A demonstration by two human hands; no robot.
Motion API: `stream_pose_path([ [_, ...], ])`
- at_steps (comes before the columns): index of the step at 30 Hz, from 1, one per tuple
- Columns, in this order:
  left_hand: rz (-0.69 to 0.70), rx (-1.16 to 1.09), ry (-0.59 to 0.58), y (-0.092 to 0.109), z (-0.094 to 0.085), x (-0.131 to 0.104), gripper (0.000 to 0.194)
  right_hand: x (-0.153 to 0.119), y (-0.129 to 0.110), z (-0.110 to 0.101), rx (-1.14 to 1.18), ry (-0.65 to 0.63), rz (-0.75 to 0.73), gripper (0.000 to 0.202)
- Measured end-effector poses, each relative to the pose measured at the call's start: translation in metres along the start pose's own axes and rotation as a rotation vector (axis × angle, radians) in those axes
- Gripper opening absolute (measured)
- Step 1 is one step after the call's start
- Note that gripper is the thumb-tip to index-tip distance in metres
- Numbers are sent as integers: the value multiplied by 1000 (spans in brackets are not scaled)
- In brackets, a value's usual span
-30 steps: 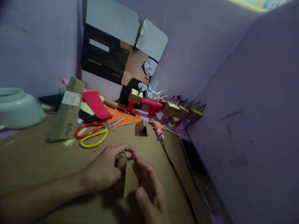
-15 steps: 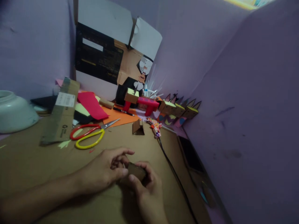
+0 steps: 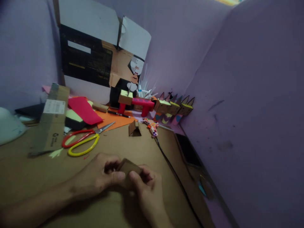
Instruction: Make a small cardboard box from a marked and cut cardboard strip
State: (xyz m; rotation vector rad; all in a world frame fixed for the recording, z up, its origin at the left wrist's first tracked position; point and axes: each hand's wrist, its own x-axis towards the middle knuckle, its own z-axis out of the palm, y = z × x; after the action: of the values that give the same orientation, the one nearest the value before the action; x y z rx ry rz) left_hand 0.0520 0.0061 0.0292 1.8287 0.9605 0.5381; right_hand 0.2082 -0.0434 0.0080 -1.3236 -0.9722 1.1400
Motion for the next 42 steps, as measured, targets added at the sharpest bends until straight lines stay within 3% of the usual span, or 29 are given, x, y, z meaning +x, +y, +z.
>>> stream_pose_path([
  [2, 5, 35, -36, -1, 3, 1, 20, 0, 0, -1, 17, 33, -27, 24],
  [5, 38, 124, 21, -5, 7, 2, 28, 1, 2, -1, 67, 16, -27, 26],
  [11, 49, 56, -21, -1, 1, 1, 27, 2, 9, -3, 76, -57, -29, 26],
  [14, -45, 29, -12, -2, -2, 4, 28, 0, 11, -3, -49, -9, -162, 48],
  [16, -90, -7, -62, -4, -2, 7, 31, -1, 13, -3, -185, -48, -301, 60],
  [20, -50, -57, -132, -3, -4, 7, 19, -1, 19, -5, -389, -114, -446, 56],
  [24, 43, 97, -97, 2, -11, 0, 79, -1, 20, -4, -259, -174, -355, 56],
  [28, 226, 313, -119, 1, -14, -3, 66, -4, 15, 1, -107, -209, -378, 51],
  [35, 105, 352, -144, 12, -24, -6, 55, -5, 5, 1, 77, -265, -243, 48],
  [38, 94, 171, -106, 11, -27, -10, 53, -1, 4, -3, 210, -224, -195, 36],
  [42, 66, -313, -138, 0, -27, -9, 56, 2, 0, -9, 427, -182, -40, 23],
])
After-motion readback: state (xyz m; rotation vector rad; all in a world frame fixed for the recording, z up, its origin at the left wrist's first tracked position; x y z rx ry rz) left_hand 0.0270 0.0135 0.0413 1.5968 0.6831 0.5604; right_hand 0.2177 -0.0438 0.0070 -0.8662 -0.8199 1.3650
